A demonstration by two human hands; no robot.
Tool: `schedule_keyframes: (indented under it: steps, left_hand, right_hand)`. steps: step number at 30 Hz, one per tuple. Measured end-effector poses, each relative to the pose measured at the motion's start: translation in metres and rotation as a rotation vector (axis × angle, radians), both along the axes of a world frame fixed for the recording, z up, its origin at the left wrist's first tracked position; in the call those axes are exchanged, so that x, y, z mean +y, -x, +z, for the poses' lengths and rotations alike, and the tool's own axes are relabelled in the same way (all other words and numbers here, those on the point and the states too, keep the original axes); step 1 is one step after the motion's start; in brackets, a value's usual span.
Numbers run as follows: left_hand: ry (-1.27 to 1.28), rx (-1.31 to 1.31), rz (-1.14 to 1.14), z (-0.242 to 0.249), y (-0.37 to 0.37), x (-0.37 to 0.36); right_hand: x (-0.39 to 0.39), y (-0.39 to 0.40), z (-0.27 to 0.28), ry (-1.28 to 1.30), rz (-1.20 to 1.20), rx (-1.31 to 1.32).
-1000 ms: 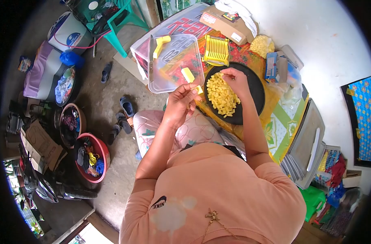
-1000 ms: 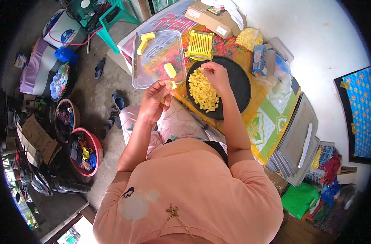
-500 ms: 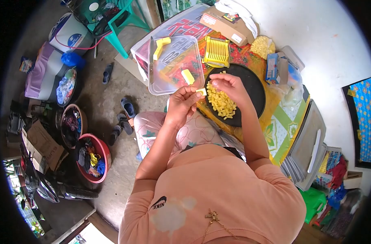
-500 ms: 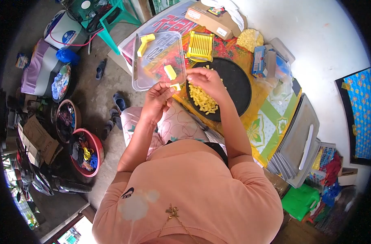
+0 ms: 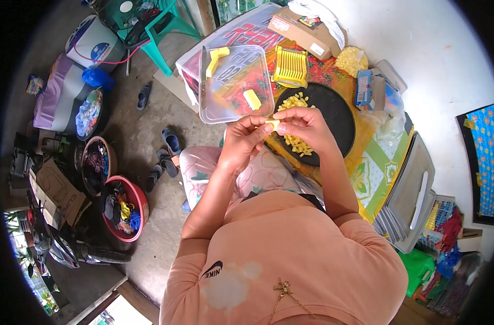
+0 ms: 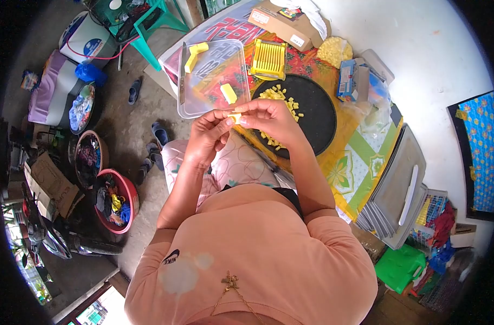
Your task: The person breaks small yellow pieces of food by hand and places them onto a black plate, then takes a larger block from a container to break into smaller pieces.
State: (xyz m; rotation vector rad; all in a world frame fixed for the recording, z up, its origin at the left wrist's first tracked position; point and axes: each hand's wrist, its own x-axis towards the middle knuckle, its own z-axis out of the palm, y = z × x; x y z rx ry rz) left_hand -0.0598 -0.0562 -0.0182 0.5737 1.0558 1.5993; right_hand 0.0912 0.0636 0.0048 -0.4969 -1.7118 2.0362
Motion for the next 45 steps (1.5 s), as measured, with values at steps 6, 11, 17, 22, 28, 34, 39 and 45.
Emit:
schedule_keyframes:
  steps: [6, 11, 17, 22, 28, 34, 39, 45]
  left_hand:
    - [0.013, -0.055, -0.02, 0.002, 0.001, -0.001]
    - [0.013, -0.09, -0.027, 0.003, 0.0, 0.0]
    - [0.015, -0.137, -0.023, 0.003, 0.0, 0.0]
    - [0.024, -0.12, -0.025, 0.001, -0.003, 0.004]
    - [0.028, -0.116, -0.039, 0.003, -0.007, 0.007]
    - [0.09, -0.158, -0.052, -0.002, -0.006, 0.008]
    - [0.087, -0.193, -0.062, -0.004, -0.006, 0.008]
    - [0.073, -0.218, -0.08, -0.004, -0.003, 0.007]
  right_hand:
    - [-0.002, -0.001, 0.0, 0.021, -0.04, -0.006]
    - [-0.002, -0.003, 0.0, 0.046, -0.049, -0.017]
    - [0.024, -0.022, -0.012, -0.073, -0.222, -0.099]
    - [0.028, -0.035, -0.017, 0.013, -0.202, -0.078]
    - [0.034, -0.043, -0.025, 0.01, -0.293, -0.079]
    - [0.079, -0.062, -0.095, -0.391, -0.543, -0.478]
    - [0.078, -0.061, -0.111, -0.611, -0.565, -0.705]
    - [0.072, -0.057, -0.101, -0.659, -0.607, -0.604]
